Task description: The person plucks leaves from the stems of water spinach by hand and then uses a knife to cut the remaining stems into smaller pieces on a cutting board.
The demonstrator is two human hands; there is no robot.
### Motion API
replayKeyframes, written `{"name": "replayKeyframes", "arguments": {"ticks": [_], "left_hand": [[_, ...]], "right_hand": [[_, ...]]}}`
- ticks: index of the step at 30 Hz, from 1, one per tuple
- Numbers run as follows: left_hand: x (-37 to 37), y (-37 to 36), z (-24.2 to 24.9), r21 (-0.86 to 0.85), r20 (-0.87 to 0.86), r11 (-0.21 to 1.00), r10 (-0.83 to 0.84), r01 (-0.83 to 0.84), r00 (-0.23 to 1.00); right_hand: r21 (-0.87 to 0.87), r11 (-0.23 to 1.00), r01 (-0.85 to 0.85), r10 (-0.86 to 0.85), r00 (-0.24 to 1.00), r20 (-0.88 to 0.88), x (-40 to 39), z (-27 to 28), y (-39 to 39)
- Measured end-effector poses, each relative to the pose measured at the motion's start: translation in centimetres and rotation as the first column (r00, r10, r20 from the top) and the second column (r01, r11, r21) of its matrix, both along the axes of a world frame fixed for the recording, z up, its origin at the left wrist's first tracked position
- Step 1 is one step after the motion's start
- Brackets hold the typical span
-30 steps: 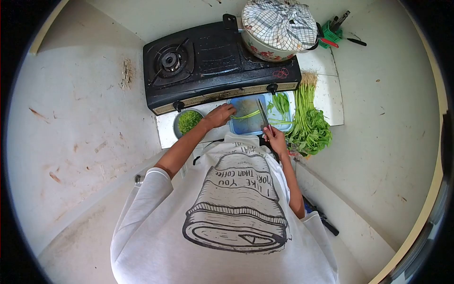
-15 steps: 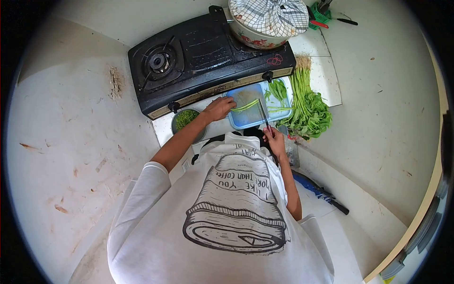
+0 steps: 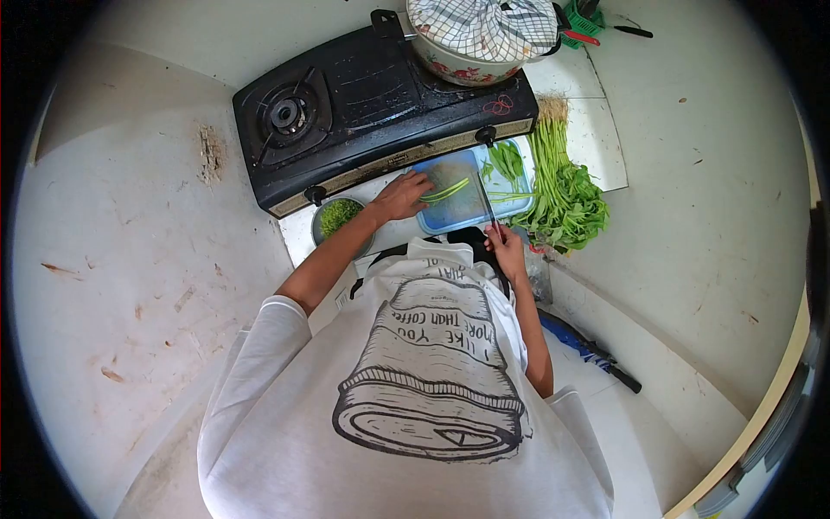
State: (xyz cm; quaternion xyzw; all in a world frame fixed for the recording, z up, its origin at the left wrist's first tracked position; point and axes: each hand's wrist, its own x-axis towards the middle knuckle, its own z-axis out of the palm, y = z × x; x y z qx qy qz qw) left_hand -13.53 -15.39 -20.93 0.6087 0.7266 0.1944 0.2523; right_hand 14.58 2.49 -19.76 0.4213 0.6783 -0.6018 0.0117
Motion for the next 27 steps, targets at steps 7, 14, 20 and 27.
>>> {"name": "replayKeyframes", "arguments": {"ticks": [7,14,20,27], "left_hand": [[3.6,4.3,-0.1,0.068,0.061,0.99,0.121,-0.125,0.991],[6.1,6.4,-2.7,0.122,0.021,0.946,0.299,-0.3,0.954],[7.8,5.4,-1.1,0.056,0.057,0.878,0.473,-0.476,0.879],[9.8,2.9,-0.7,0.005,0.199,0.617,0.77,-0.787,0.606]], "right_hand": [[0.24,0.925,-0.294,0.268,0.954,0.132,-1.1,-0.7,4.2],[0.35,0.804,-0.481,0.455,0.876,0.159,-2.1,-1.4,7.9],[0.356,0.76,-0.544,0.556,0.828,0.078,-2.9,-1.6,9.9],[0.331,0.616,-0.715,0.73,0.676,0.099,-5.3,-2.2,11.0]]}}
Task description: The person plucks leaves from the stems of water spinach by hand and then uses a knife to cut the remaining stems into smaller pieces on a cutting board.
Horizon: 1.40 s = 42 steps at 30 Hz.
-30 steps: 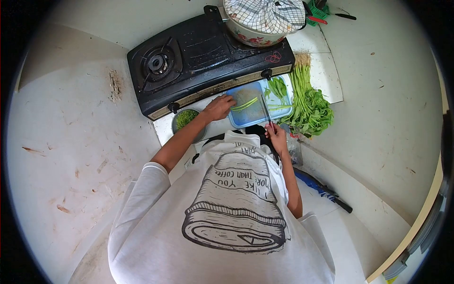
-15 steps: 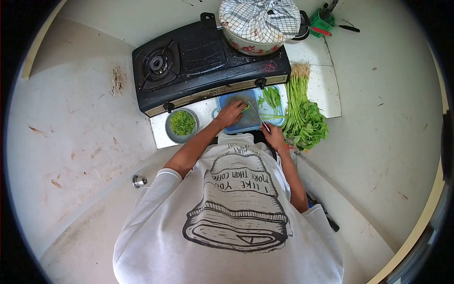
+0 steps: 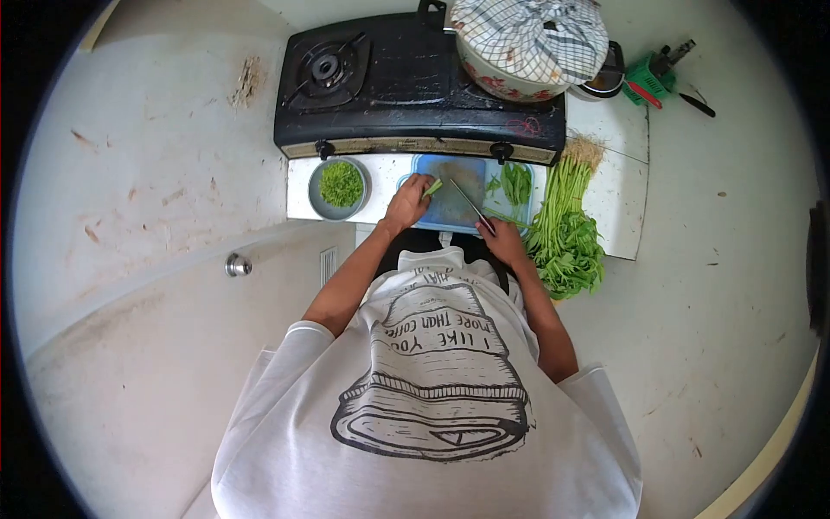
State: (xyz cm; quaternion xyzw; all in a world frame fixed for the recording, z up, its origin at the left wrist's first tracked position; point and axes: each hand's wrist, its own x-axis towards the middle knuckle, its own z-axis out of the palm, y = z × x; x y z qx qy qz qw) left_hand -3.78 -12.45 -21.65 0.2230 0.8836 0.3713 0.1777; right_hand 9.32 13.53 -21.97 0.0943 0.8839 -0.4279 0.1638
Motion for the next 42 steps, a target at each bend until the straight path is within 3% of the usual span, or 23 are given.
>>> {"name": "replayKeyframes", "arguments": {"ticks": [5,11,14,23,26,33,36,39,42], "left_hand": [[0.5,-1.5,-0.4,-0.012,0.12,0.985,0.172,-0.172,0.978],[1.8,-2.7,-2.7,0.01,-0.066,0.979,0.206,-0.206,0.976],[2.4,-2.9,-3.0,0.037,-0.053,0.966,0.257,-0.256,0.965],[1.8,-4.4,-3.1,-0.073,0.034,0.958,0.281,-0.278,0.959],[1.8,-4.8,-3.5,-0.075,-0.036,0.966,0.247,-0.249,0.968],[1.4,-5.1,-2.2,-0.018,0.161,0.931,0.363,-0.365,0.918],[1.1,-5.1,-1.5,0.032,0.187,0.914,0.391,-0.404,0.901],[0.7,-5.0,-0.9,0.092,0.173,0.911,0.382,-0.401,0.908],[0.7,-4.4,-0.5,0.116,0.141,0.911,0.38,-0.396,0.914]], "right_hand": [[0.04,0.983,-0.178,0.179,0.983,-0.031,-1.7,-0.2,0.6],[0.138,0.945,-0.296,0.304,0.951,-0.048,-3.4,0.0,0.4],[0.154,0.922,-0.354,0.365,0.93,-0.049,-4.5,1.4,0.4],[0.169,0.883,-0.437,0.437,0.899,0.042,-5.5,2.1,-0.6],[0.16,0.881,-0.446,0.446,0.894,0.036,-5.2,1.4,-0.8],[0.081,0.819,-0.568,0.56,0.822,0.108,-4.4,2.8,-0.8],[-0.026,0.822,-0.57,0.57,0.819,0.074,-4.7,2.6,-0.6],[-0.092,0.905,-0.414,0.418,0.908,0.028,-4.9,2.8,-0.5],[-0.042,0.933,-0.357,0.359,0.923,0.136,-5.6,2.7,0.0]]}}
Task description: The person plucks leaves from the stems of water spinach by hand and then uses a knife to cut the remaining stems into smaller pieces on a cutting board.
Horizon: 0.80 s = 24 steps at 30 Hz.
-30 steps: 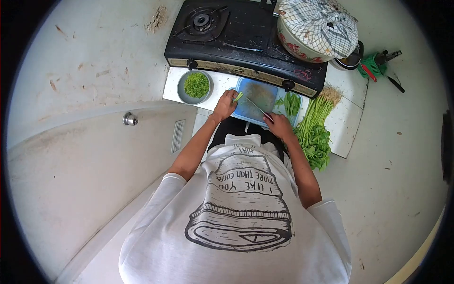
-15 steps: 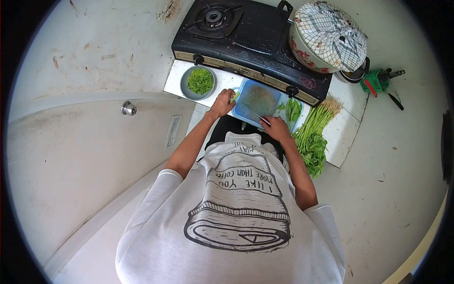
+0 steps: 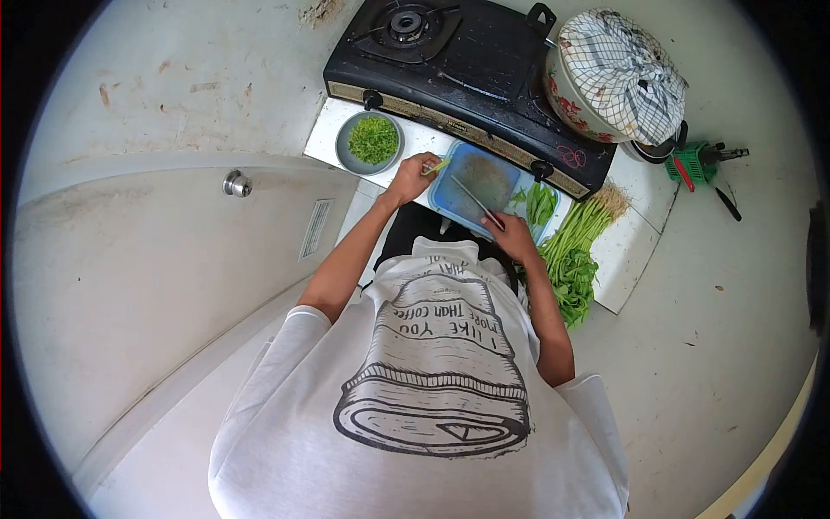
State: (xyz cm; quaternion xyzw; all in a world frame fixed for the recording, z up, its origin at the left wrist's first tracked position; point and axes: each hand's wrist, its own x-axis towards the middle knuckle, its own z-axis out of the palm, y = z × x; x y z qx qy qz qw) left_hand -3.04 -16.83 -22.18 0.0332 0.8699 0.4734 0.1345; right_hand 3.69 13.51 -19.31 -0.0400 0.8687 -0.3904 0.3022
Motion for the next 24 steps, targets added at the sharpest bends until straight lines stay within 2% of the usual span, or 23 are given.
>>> {"name": "replayKeyframes", "arguments": {"ticks": [1,5,9,14,18,24], "left_hand": [[0.1,0.4,0.1,0.028,0.01,1.0,-0.004,0.004,1.0],[0.7,2.5,-0.3,-0.045,-0.15,0.993,-0.115,0.11,0.982],[1.5,4.5,-0.1,-0.127,-0.186,0.965,-0.252,0.231,0.95],[1.9,5.4,-0.9,-0.312,-0.225,0.916,-0.328,0.251,0.917],[2.1,5.6,0.7,-0.484,-0.298,0.845,-0.404,0.228,0.865],[1.7,5.8,0.2,-0.389,-0.342,0.886,-0.393,0.252,0.854]], "right_hand": [[-0.012,1.0,0.028,-0.028,0.999,-0.018,0.0,0.2,0.1],[-0.023,0.994,0.111,-0.112,0.99,-0.08,0.2,-0.2,0.8],[0.003,0.985,0.175,-0.174,0.981,-0.092,0.7,-1.0,0.8],[0.064,0.989,0.134,-0.126,0.986,-0.107,1.2,-1.4,0.5],[0.06,0.994,0.096,-0.085,0.983,-0.165,1.5,-2.7,0.2],[0.131,0.985,0.11,-0.093,0.987,-0.131,1.9,-2.4,-0.4]]}}
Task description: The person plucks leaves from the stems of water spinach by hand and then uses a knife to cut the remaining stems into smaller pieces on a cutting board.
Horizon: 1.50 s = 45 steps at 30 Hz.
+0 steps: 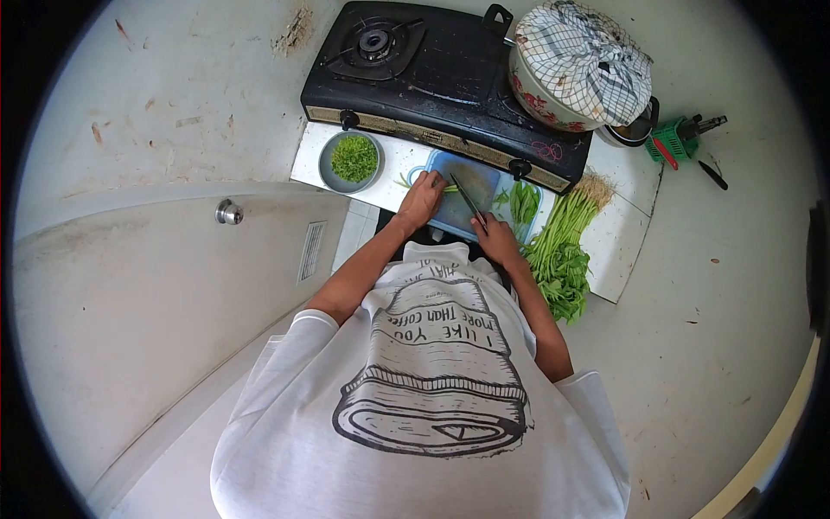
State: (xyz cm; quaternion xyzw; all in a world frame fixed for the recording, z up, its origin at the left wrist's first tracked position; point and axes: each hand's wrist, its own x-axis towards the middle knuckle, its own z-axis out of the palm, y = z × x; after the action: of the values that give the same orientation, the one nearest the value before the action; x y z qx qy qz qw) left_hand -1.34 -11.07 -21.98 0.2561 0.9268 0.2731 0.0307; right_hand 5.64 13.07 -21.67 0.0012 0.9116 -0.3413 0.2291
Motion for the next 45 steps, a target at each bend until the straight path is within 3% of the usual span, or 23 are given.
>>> {"name": "replayKeyframes", "arguments": {"ticks": [4,15,18,24,27,33,39,45], "left_hand": [[0.0,0.0,-0.4,-0.026,0.041,0.999,-0.022,0.023,0.999],[1.0,0.0,-0.7,0.032,0.125,0.996,0.084,-0.088,0.989],[1.9,-0.1,-0.5,0.12,0.071,0.987,0.098,-0.106,0.993],[0.9,-0.5,-0.1,-0.035,0.039,0.999,-0.022,0.023,0.999],[0.8,-0.3,-0.5,0.045,0.063,0.998,0.039,-0.042,0.997],[0.9,-0.4,-0.7,0.18,0.272,0.96,0.159,-0.213,0.949],[0.4,-0.3,-2.0,0.23,0.119,0.967,0.085,-0.11,0.989],[0.2,0.4,-1.4,0.239,0.332,0.939,0.162,-0.249,0.929]], "right_hand": [[-0.066,0.998,-0.011,0.01,1.0,-0.018,0.2,-0.8,0.1],[0.054,0.992,-0.114,0.114,0.993,-0.01,0.0,-0.3,-1.5],[0.074,0.989,-0.127,0.128,0.992,-0.009,-0.2,-0.6,-2.0],[0.088,0.992,-0.092,0.096,0.994,-0.051,-0.9,-0.9,-3.1],[0.105,0.991,-0.079,0.084,0.995,-0.045,-1.3,-0.6,-2.9],[0.107,0.991,-0.076,0.078,0.997,-0.013,-0.5,-0.6,-2.0],[0.138,0.981,-0.139,0.136,0.99,0.033,-0.7,-0.1,-2.5],[0.126,0.974,-0.187,0.184,0.982,0.032,-1.3,0.3,-2.6]]}}
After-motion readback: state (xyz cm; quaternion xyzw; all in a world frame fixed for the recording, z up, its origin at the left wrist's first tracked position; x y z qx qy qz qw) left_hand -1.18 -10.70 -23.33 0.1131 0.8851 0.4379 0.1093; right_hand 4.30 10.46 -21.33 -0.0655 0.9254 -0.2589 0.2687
